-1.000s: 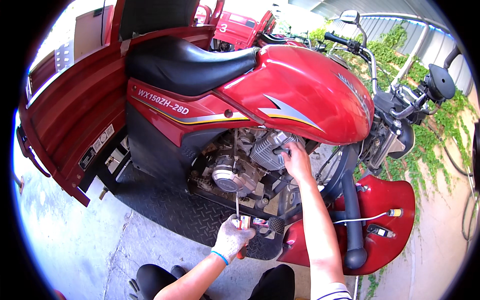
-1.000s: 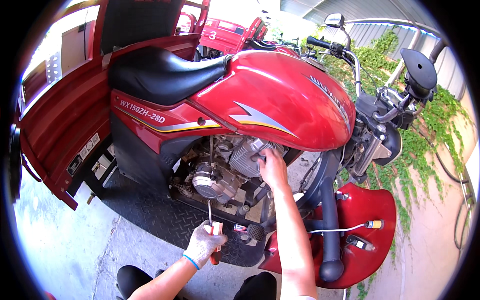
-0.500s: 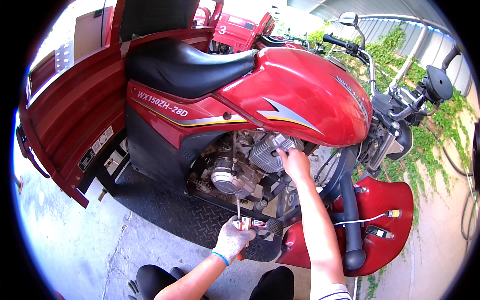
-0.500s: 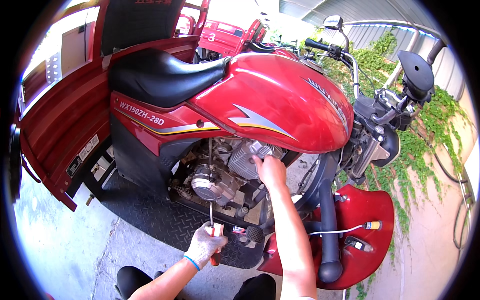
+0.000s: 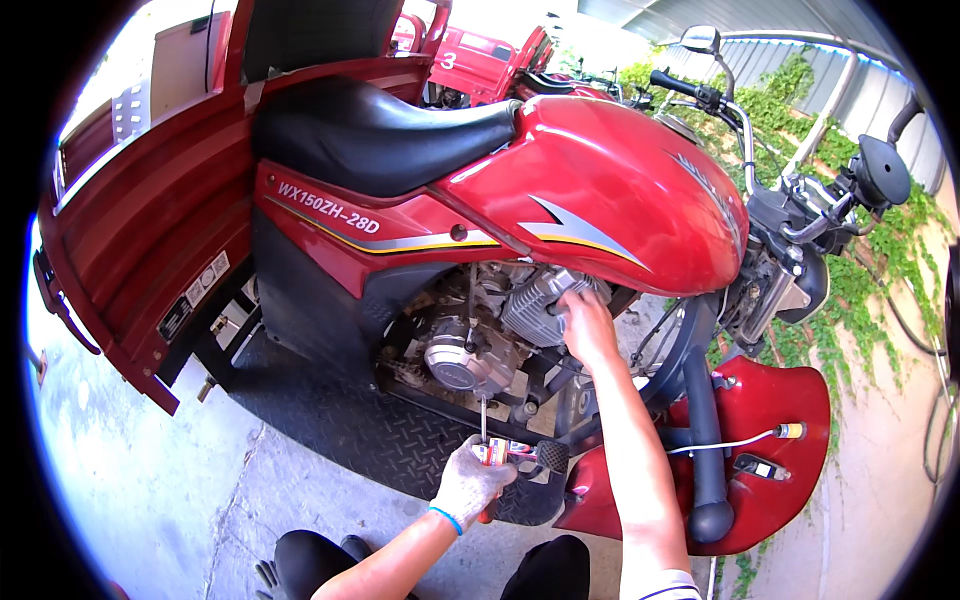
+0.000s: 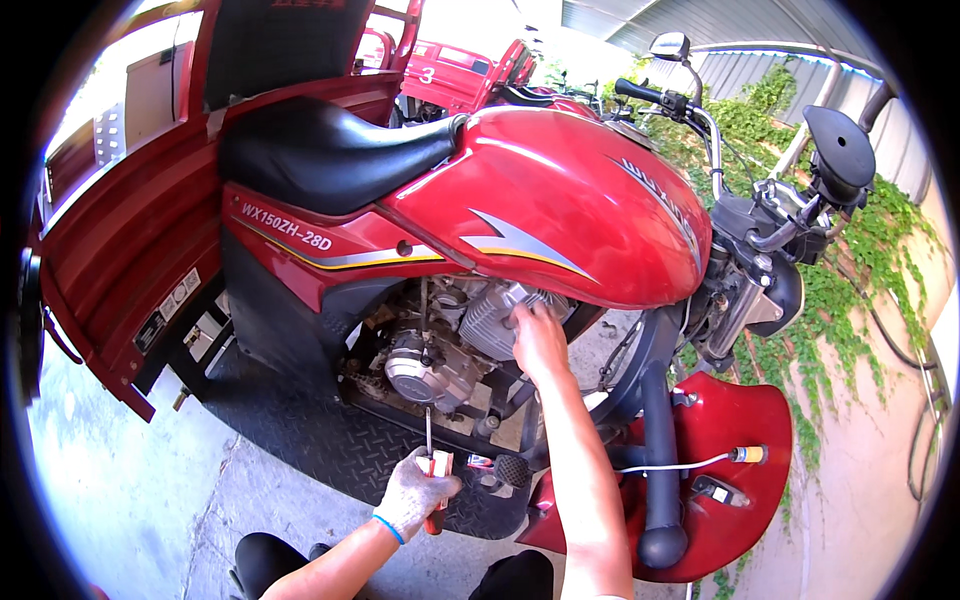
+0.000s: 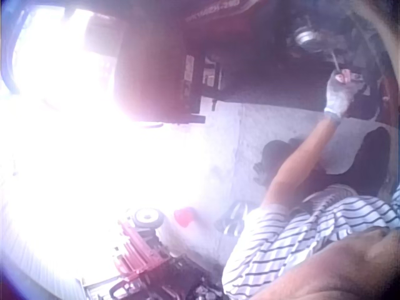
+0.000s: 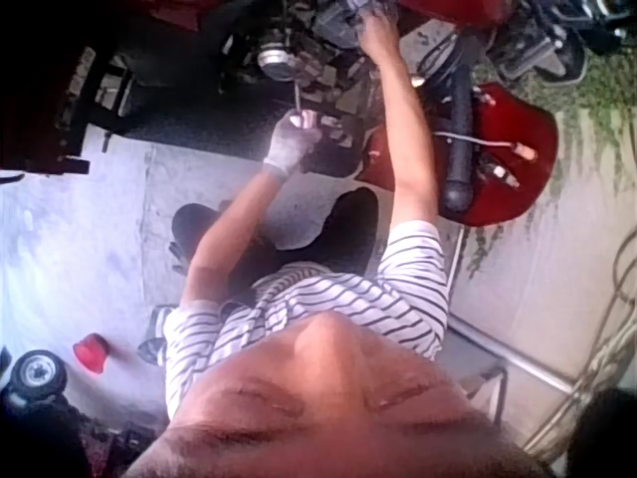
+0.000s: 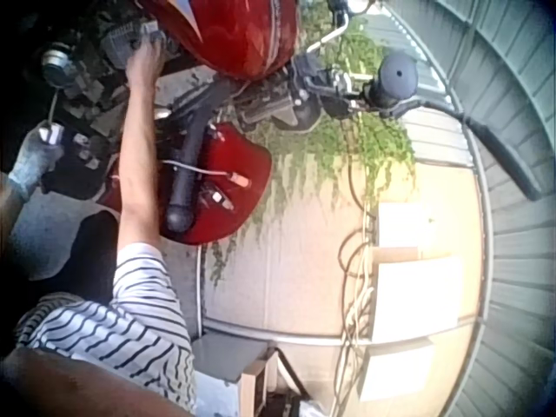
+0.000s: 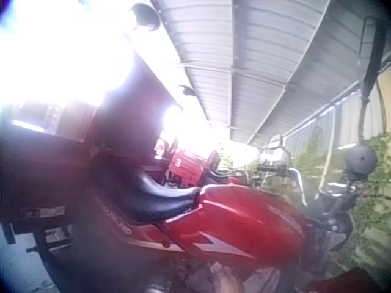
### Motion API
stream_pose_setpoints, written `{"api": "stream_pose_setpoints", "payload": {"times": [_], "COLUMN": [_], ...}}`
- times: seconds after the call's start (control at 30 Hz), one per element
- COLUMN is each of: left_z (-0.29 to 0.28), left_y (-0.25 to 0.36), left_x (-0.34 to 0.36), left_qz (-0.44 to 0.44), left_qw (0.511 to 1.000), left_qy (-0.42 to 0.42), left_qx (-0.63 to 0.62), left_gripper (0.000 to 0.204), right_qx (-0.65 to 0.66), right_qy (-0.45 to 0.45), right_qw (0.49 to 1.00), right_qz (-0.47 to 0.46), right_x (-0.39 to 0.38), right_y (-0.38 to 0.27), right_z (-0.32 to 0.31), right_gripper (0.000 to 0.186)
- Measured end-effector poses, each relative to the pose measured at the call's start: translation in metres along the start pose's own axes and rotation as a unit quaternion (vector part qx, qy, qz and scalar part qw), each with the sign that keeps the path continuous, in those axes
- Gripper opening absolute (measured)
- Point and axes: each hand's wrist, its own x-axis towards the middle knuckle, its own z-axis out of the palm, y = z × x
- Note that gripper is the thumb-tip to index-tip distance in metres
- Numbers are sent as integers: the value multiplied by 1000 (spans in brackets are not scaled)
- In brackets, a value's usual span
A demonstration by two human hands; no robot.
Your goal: The person uses a T-handle wrench and a screwdriver to remove a spark plug from a motorcycle engine and then handles a new spark plug from a box.
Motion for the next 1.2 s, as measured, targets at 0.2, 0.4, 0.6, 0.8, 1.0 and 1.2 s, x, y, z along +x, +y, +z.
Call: {"api": "stream_pose_setpoints", "payload": {"times": [0.2,0.4,0.6,0.8,1.0,1.2], "left_z": [1,0,3,4,5,8], "left_y": [2,-4,2,2,3,4], "left_x": [0,2,-7,-6,-6,-4], "left_qz": [-2,-8,-13,-15,9,1], "left_qw": [1000,1000,1000,1000,1000,1000], "left_qy": [6,10,-2,2,7,-5], "left_qx": [21,26,4,9,18,14], "left_gripper": [27,29,30,30,28,27], "right_qx": [-39,-12,-9,-57,-12,-44], "right_qy": [-153,37,-13,-104,-51,-39], "right_qw": [970,999,999,985,996,997], "right_qz": [186,29,-32,129,67,-51], "right_x": [13,-1,-1,7,2,2], "right_y": [-19,-16,-1,-27,-19,-4], "right_z": [-7,-10,-4,-16,-9,-3], "right_gripper": [23,25,24,23,24,25]}}
